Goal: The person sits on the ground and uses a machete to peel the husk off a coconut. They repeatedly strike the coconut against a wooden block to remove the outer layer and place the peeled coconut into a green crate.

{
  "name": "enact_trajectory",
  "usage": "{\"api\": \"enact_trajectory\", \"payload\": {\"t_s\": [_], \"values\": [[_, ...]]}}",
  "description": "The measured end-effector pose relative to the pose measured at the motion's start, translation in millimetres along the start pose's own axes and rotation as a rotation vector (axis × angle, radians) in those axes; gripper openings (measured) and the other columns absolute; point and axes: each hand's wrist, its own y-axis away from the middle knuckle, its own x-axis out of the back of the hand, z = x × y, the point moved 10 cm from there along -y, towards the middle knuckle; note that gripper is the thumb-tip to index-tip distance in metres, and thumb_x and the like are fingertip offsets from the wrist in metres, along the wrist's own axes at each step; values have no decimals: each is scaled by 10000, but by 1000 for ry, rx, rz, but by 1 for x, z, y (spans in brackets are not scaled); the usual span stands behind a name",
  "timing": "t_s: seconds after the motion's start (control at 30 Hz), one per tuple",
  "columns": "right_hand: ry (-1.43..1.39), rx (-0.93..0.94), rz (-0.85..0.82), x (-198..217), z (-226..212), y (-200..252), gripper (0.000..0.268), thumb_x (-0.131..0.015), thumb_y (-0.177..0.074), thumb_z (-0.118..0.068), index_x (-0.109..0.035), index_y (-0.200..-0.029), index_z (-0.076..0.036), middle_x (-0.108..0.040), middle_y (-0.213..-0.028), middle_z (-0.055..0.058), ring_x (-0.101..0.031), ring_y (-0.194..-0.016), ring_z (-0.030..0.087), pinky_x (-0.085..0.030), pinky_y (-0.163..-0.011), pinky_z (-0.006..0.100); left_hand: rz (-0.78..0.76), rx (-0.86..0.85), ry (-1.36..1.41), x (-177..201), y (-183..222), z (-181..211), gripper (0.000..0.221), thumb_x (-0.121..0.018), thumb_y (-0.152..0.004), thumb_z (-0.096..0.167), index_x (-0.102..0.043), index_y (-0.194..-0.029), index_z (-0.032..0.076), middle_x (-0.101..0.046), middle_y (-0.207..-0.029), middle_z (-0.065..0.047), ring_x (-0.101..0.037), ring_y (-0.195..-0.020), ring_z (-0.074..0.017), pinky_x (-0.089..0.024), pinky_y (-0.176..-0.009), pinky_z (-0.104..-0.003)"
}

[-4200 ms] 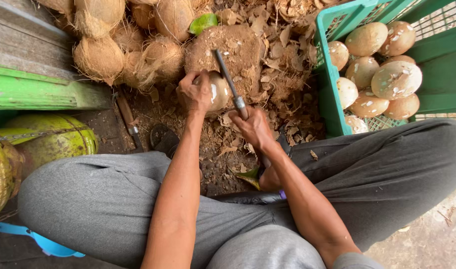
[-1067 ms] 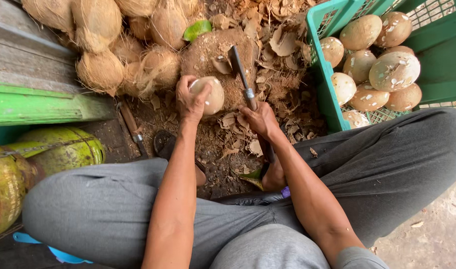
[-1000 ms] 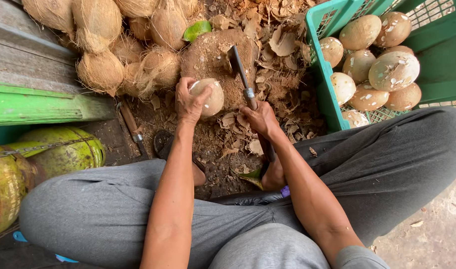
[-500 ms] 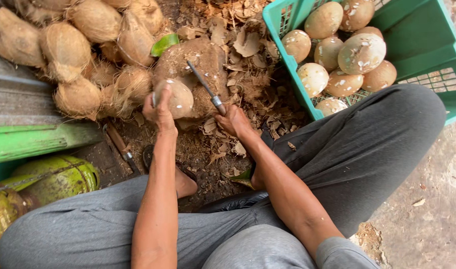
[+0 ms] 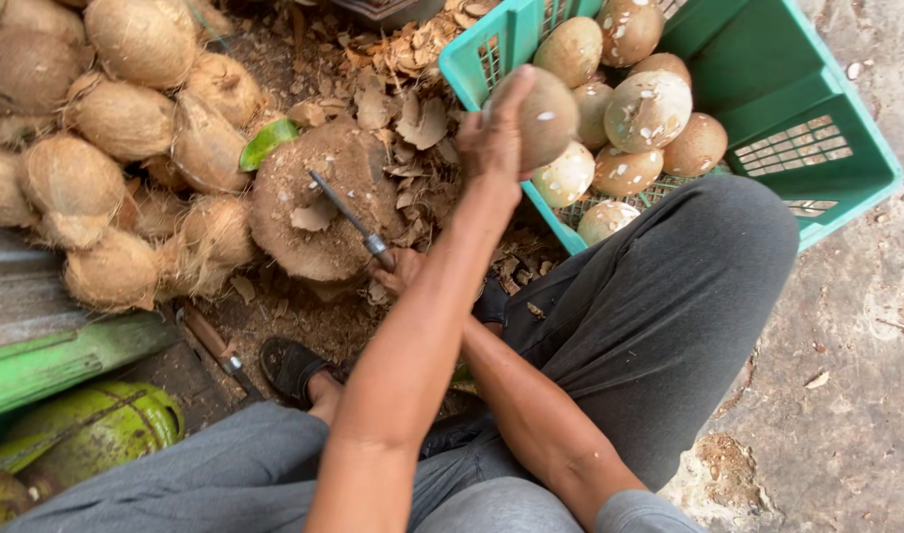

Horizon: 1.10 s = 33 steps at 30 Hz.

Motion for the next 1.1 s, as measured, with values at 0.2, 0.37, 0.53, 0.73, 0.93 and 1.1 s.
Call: {"api": "enact_trajectory", "payload": {"t_s": [0.2, 0.37, 0.53, 0.73, 0.93, 1.1], "values": [[-28, -20, -15, -4, 0, 10, 301, -642, -987, -346, -600, -824, -96, -595, -654, 45, -541, -498, 139, -522, -506, 359, -555, -236, 76, -103, 30, 21, 1186, -653, -624, 878, -467, -1469, 67, -620, -1303, -257, -749, -979, -360, -674, -815, -489], [-41, 11, 40, 4, -16, -1, 319, -643, -993, -368, -610, -831, -95, -582, -649, 46, -531, -505, 141, -514, -521, 374, -495, -496, -154, -8, 17, 69, 888, -712, -769, 684, -629, -1360, 27, -772, -1084, -210, -776, -791, -159, -681, -598, -279], [-51, 4, 48, 6, -32, 2, 339, -645, -1000, -390, -619, -838, -93, -569, -644, 47, -520, -511, 142, -506, -537, 390, -259, -391, -394, 175, 6, 81, 660, -762, -863, 476, -622, -1348, 50, -741, -1145, -141, -729, -808, -117, -622, -645, -220], [-328, -97, 117, -18, -62, 16, 304, -638, -963, -375, -550, -854, -105, -525, -645, 18, -488, -471, 131, -487, -420, 323, 30, -189, -833, 381, 21, 114, 553, -724, -940, 415, -612, -1379, 98, -688, -1268, -150, -695, -942, -189, -591, -753, -306], [-315, -101, 119, -64, -63, 13, 315, -671, -955, -382, -523, -873, -115, -491, -654, -12, -442, -473, 107, -423, -394, 304, 218, -202, -758, 492, 39, 124, 523, -768, -954, 344, -652, -1376, 58, -723, -1195, -145, -706, -914, -210, -560, -685, -308], [-389, -83, 144, -74, -45, 0, 285, -714, -921, -332, -602, -838, -83, -546, -620, 7, -498, -472, 124, -437, -422, 313, 149, -169, -775, 515, 57, 118, 518, -769, -923, 348, -677, -1346, 63, -736, -1103, -99, -686, -885, -155, -520, -692, -285]]}}
